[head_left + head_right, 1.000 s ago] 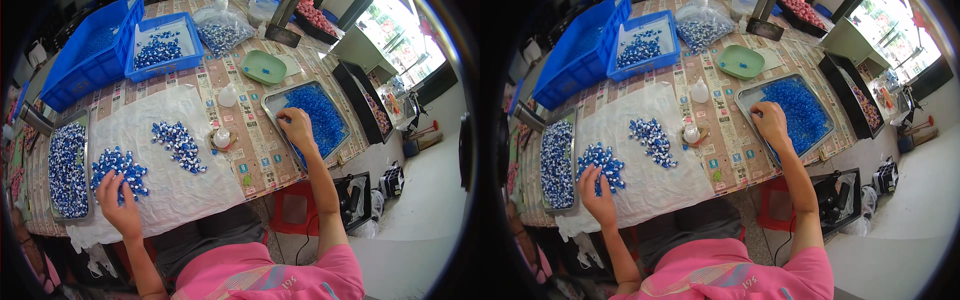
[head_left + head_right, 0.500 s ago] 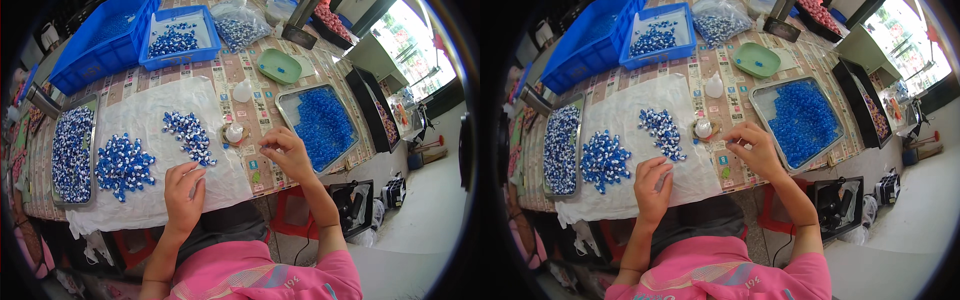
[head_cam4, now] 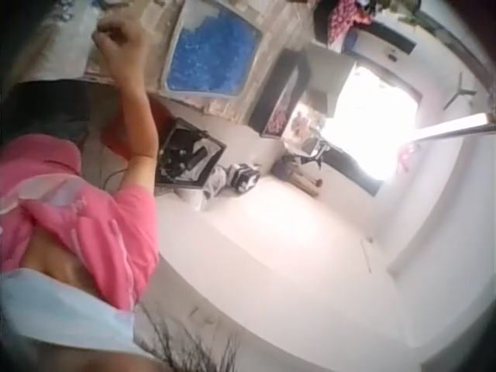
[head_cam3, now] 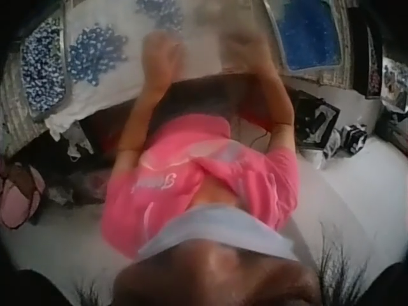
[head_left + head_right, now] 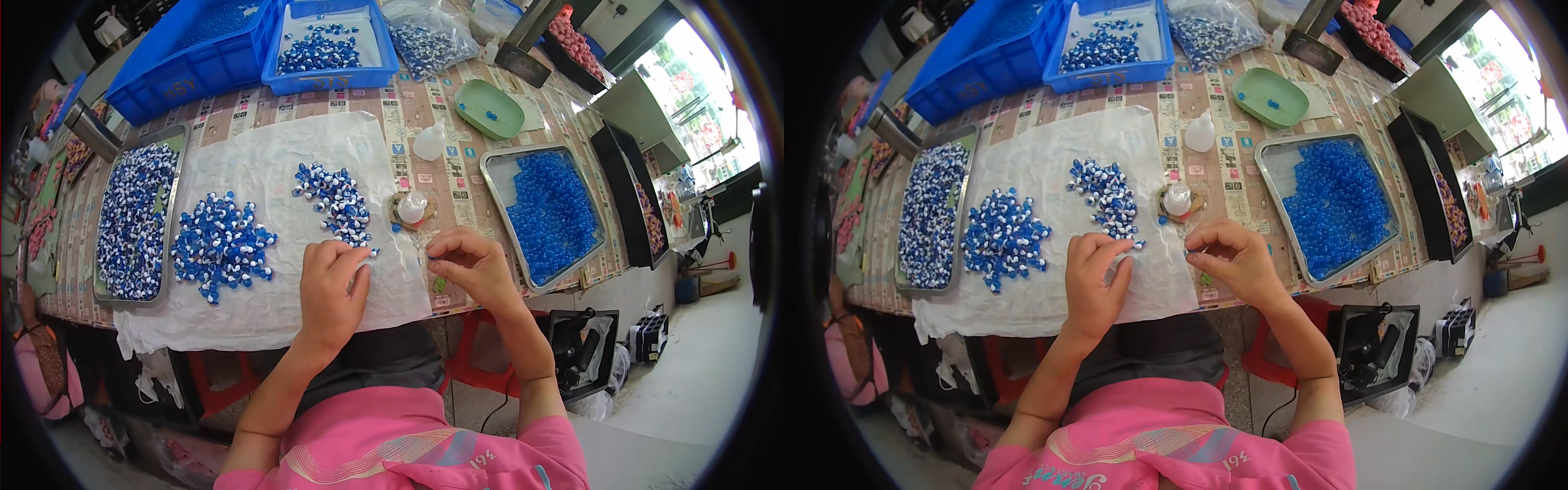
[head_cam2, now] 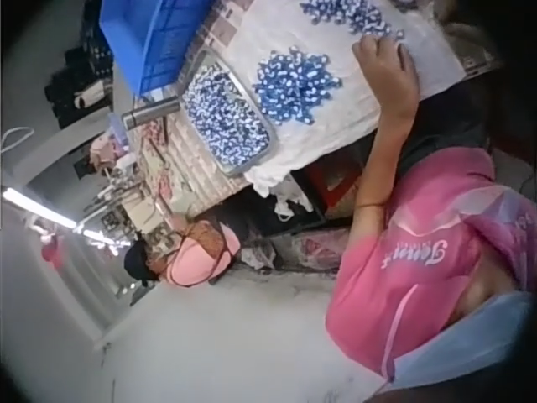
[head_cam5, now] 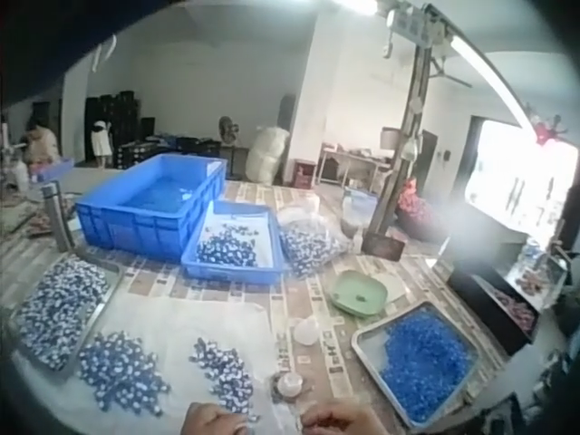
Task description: Manually assembling small blue and white plastic components, occasionally using a small bottle of adhesive.
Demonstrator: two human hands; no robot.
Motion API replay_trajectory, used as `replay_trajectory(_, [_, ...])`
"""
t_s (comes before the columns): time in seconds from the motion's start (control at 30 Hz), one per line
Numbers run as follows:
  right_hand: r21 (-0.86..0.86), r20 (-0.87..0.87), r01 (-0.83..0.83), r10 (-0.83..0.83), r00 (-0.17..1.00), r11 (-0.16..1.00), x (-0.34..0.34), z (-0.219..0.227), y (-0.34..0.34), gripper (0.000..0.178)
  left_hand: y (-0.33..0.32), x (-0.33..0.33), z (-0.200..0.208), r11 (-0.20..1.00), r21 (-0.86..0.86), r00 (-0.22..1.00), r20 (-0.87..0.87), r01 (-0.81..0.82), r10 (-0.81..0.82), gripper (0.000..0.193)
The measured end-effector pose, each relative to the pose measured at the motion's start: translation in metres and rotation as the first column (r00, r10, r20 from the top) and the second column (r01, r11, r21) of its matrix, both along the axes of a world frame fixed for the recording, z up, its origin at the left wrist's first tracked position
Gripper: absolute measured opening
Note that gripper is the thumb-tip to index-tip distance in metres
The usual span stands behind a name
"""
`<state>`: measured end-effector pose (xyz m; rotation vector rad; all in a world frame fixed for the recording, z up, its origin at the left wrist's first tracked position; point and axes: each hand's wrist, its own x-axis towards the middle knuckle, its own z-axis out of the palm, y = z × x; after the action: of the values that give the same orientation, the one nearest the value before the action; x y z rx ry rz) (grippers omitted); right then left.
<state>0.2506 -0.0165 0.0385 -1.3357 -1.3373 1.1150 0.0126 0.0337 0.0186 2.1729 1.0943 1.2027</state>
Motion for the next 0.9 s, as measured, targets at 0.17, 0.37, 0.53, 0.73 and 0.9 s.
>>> replay_trajectory(0.17, [-0.039, 0.032, 0.021, -0.02, 0.999, 0.999, -0.007, 0.007, -0.001, 0.02, 0.01, 0.011, -0.004, 0.999, 0.045, 0.993, -0.117, -0.023, 0.028, 0.022])
replay_trajectory(0.37, [-0.004, 0.041, 0.054, -0.053, 0.998, 0.999, -0.004, 0.013, 0.007, 0.019, 0.009, 0.013, -0.003, 0.996, 0.092, 0.983, -0.184, 0.002, 0.015, 0.014])
replay_trajectory(0.53, [0.111, 0.182, 0.1, -0.119, 0.976, 0.989, 0.001, 0.024, 0.03, 0.014, 0.005, 0.015, -0.007, 0.988, 0.146, 0.981, -0.192, 0.047, -0.018, 0.012])
replay_trajectory(0.73, [0.275, 0.401, 0.09, -0.199, 0.894, 0.957, -0.008, 0.036, 0.054, 0.014, -0.004, 0.012, -0.002, 0.988, 0.139, 0.988, -0.148, 0.061, -0.04, 0.013])
replay_trajectory(0.9, [0.323, 0.54, 0.021, -0.203, 0.817, 0.946, -0.015, 0.035, 0.066, 0.014, -0.019, 0.001, 0.009, 0.881, -0.37, 0.939, 0.286, 0.294, -0.193, 0.02])
